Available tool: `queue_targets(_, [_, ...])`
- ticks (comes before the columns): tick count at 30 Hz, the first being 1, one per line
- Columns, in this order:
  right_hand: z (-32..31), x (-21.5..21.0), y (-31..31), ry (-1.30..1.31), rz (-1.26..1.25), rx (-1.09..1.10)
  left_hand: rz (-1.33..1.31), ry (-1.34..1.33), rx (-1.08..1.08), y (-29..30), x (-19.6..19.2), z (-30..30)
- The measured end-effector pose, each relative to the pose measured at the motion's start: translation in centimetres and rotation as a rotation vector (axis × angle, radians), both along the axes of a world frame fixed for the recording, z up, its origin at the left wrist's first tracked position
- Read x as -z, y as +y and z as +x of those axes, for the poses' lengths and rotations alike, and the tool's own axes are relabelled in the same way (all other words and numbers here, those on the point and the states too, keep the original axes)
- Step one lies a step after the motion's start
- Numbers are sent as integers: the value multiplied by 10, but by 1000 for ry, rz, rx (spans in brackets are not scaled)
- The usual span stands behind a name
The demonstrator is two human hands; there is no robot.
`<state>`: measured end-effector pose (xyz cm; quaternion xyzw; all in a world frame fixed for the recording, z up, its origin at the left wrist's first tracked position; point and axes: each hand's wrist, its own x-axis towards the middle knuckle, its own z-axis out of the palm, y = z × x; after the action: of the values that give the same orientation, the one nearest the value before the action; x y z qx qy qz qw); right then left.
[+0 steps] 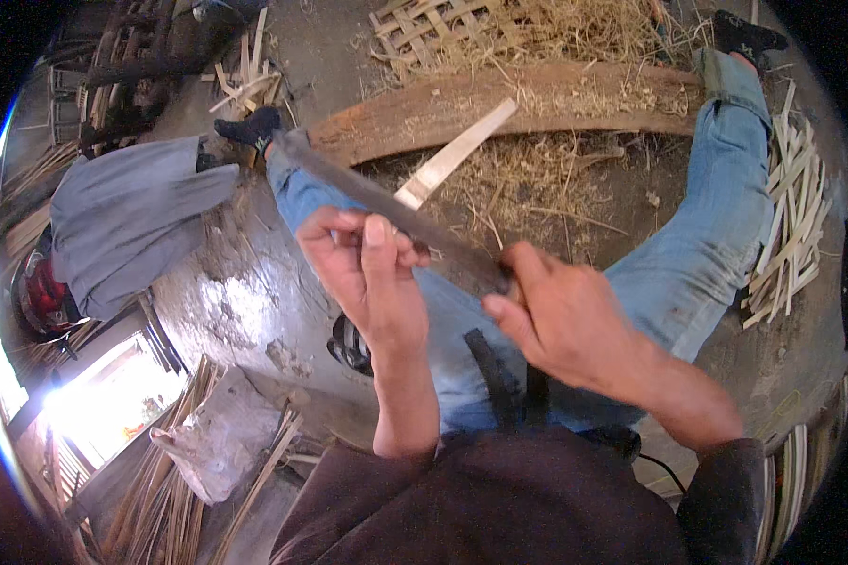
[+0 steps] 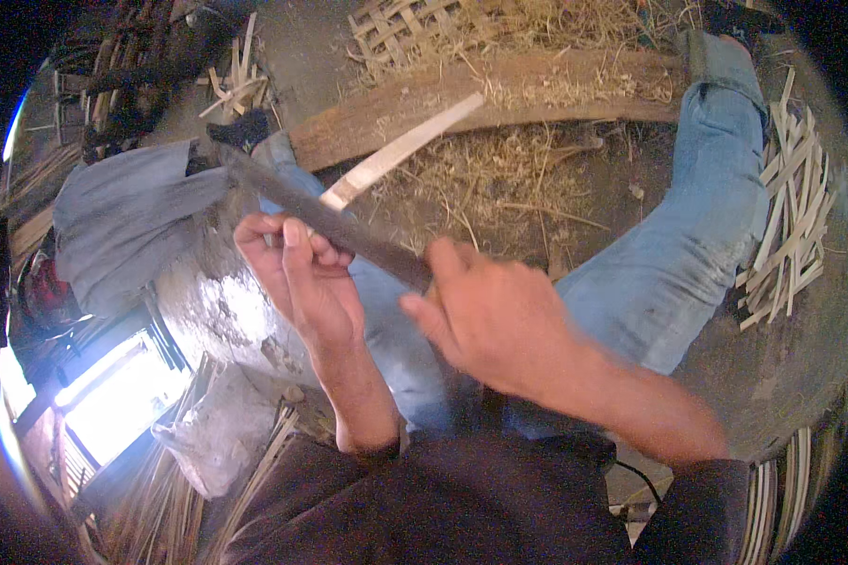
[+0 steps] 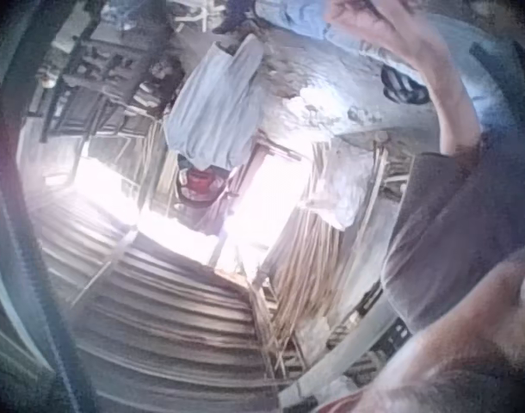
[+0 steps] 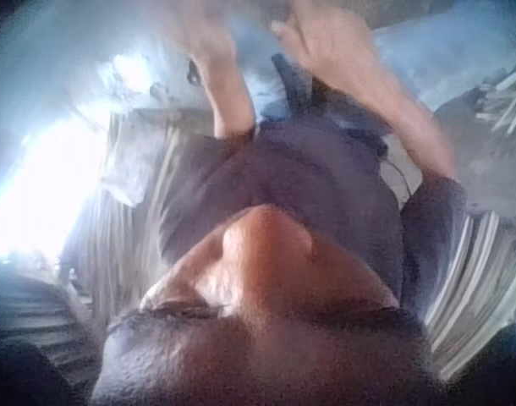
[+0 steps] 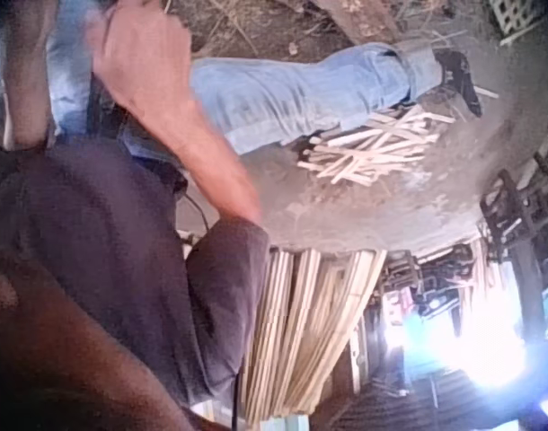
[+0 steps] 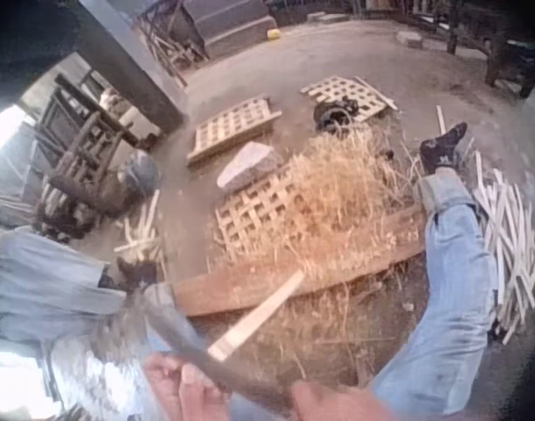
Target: The person sits on the floor and uses a knife to shave and smooth thin wooden strips. They then weave the strips into a flat lattice pattern, adjusting the weave and placing the finished piece on the floor.
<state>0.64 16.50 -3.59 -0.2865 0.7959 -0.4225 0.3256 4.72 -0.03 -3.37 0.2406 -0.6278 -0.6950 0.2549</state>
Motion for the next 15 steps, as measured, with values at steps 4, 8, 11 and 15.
queue_targets(4, [-2, 5, 0, -28, 36, 0, 69, 33, -16, 1, -1, -1])
queue_targets(8, [0, 4, 1, 16, 6, 3, 77, -7, -34, 3, -2, 4])
queue_targets(11, [3, 1, 2, 1, -23, -4, 40, 20, -15, 3, -4, 0])
queue_targets(15, [-4, 13, -3, 116, 10, 8, 69, -23, -41, 7, -5, 3])
